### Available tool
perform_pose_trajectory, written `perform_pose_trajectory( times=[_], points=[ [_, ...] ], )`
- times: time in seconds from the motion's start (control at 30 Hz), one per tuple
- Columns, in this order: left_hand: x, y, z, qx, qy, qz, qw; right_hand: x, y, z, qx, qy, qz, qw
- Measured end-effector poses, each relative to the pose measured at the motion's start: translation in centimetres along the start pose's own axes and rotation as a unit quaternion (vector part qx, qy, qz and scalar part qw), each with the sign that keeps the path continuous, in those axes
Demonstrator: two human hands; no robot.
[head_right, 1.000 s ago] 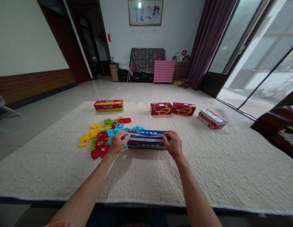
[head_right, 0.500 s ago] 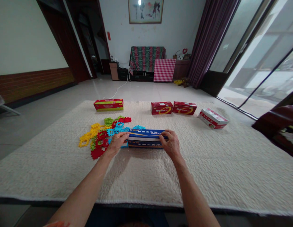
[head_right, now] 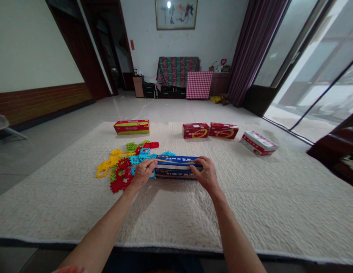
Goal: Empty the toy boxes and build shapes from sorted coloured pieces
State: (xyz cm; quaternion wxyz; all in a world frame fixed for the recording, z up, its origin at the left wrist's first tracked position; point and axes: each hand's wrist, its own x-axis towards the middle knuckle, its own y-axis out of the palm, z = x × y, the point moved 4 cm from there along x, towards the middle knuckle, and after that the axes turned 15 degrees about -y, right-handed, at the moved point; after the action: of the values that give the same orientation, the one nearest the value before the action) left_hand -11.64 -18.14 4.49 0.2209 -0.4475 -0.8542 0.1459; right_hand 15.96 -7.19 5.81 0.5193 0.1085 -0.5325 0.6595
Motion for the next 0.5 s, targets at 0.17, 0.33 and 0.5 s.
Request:
perform_pose_trajectory(
  times=[0.17,0.33,0.5],
  points=[
    [0.17,-0.44,-0.01,0.013,0.014,0.076,0.997,0.07,0.03,-0.22,-0.001,0.003,0.003,1.000],
    [0.52,-0.49,-0.54,0.021,-0.001,0.079,0.997,0.23,0.00,-0.35,-0.006,0.010,-0.001,1.000],
    [0.41,-0.02,-0.61,0.018,-0.060,0.125,0.990,0.67,-0.19,-0.58,0.002,0.003,0.031,1.000]
  ],
)
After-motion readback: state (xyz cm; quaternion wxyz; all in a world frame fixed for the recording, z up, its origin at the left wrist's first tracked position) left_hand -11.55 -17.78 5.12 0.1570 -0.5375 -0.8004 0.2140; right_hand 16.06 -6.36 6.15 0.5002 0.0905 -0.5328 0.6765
